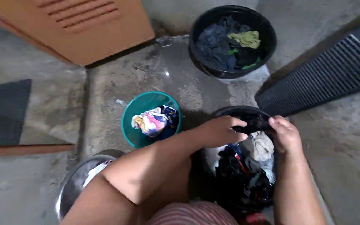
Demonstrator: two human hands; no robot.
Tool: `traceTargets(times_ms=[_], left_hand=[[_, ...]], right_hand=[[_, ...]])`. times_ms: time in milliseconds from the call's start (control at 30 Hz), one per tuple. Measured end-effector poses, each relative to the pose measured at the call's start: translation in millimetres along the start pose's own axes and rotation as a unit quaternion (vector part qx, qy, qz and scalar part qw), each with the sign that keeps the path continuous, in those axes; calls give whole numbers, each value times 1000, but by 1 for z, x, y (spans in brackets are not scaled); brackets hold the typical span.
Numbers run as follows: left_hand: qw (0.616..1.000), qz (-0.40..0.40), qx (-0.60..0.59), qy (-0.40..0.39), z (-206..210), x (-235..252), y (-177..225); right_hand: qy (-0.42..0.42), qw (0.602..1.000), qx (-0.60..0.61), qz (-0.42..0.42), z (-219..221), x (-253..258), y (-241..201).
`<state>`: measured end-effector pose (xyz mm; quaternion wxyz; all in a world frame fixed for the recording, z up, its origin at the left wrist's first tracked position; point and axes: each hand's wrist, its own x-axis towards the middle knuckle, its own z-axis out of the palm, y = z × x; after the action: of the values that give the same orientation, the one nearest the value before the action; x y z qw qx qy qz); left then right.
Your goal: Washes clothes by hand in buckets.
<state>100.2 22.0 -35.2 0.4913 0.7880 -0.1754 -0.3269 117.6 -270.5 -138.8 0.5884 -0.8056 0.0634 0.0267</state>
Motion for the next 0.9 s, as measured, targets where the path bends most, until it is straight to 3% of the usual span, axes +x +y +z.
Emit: traceTargets(times_ms=[67, 167, 267, 333, 433, 500, 533, 600, 700, 800, 900], left_hand=[[1000, -4, 4, -13, -1, 0, 3], [1000, -3, -7, -18, -4, -1, 1], [999, -23, -1, -27, -8, -1, 0], [999, -25, 2, -43, -7, 0, 0], [998, -23, 6, -53, -6, 3, 1], [998, -33, -1, -47, -5, 4, -2], [998, -38, -3, -43, -5, 5, -4], [998, -49, -2, -41, -4, 6, -11], [997, -65, 5, -34, -4, 7, -16], [995, -88, 5, -39, -3, 6, -17], [994, -95, 14, -44, -4, 8, -20]], right_hand=[[38, 992, -13, 123, -6, 11, 45], [22, 950, -143, 276, -3, 21, 111], [21, 935, -127, 331, 28, 18, 170], [4, 938, -120, 325, 68, 13, 202], [-111, 948, -158, 254, 132, 11, 185], [-269, 906, -174, 276, 143, 19, 126], [-311, 881, -219, 281, 144, 25, 112], [-215, 893, -320, 229, 138, 19, 148], [-46, 867, -404, 288, 88, 2, 206], [2, 825, -456, 333, 34, -32, 256], [33, 801, -445, 399, 27, -49, 258]])
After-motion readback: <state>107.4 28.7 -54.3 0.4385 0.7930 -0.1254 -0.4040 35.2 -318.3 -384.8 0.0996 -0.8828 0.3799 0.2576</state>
